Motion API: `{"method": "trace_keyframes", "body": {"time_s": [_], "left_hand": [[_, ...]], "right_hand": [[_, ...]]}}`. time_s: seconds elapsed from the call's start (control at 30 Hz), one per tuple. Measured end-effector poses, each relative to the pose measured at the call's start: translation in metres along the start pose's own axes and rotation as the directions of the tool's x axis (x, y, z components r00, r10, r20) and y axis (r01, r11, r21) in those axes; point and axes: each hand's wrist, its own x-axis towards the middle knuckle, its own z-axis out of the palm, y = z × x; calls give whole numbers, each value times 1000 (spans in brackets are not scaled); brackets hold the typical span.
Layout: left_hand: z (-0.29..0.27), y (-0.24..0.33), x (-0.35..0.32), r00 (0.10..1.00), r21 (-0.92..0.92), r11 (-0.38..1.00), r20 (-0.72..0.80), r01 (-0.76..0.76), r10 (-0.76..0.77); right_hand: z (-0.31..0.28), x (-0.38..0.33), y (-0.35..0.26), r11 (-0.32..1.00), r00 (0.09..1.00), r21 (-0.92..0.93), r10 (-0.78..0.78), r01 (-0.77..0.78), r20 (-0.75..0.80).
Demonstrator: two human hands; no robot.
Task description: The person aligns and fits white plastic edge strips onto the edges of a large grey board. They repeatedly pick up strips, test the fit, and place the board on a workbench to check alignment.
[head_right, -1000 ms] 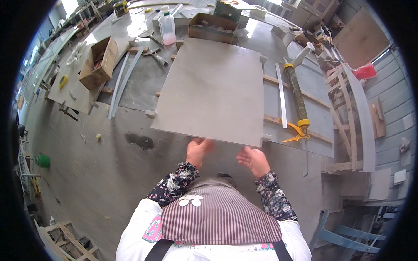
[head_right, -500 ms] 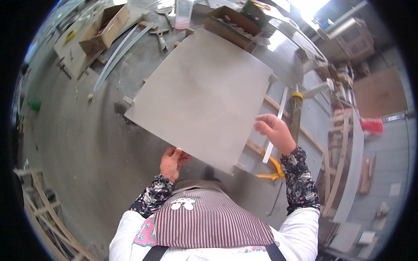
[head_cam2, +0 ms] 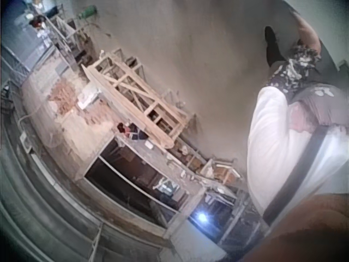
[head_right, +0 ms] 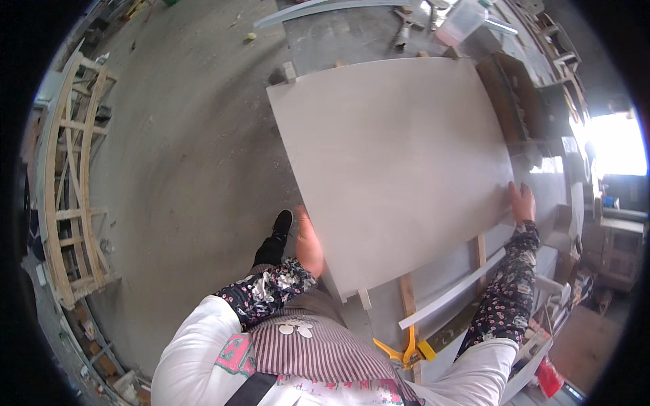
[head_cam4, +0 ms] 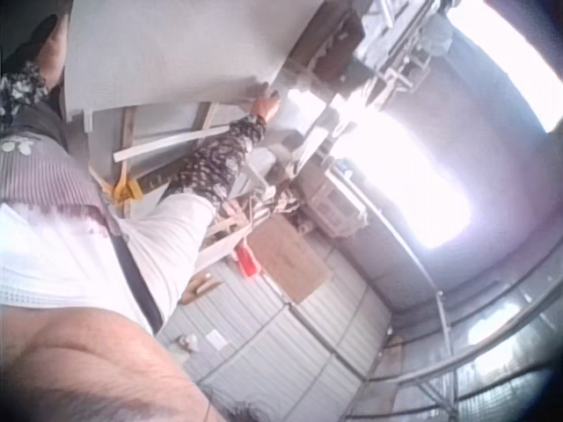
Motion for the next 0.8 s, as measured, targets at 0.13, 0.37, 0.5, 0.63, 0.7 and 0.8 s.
{"method": "trace_keyframes", "body": {"time_s": [0.13,0.37,0.5,0.63,0.7,0.8], "left_hand": [[23,-3,-30,995,36,997,-81,70,-67],[31,-36,-45,982,-101,993,-170,63,-80],[28,-46,-44,979,9,999,-200,49,-46],[22,-48,-41,964,-3,998,-256,70,-68],[22,-48,-41,959,-12,997,-272,80,-81],[22,-45,-42,961,-36,997,-268,62,-70]], "right_hand": [[1,11,30,973,980,191,101,-133,170],[-10,4,59,983,965,-2,182,-185,190],[-5,4,59,984,972,-5,177,-179,155],[-5,-4,54,980,974,13,193,-196,119],[-5,-5,51,981,975,16,191,-194,110],[-4,-5,49,982,978,16,185,-187,94]]}}
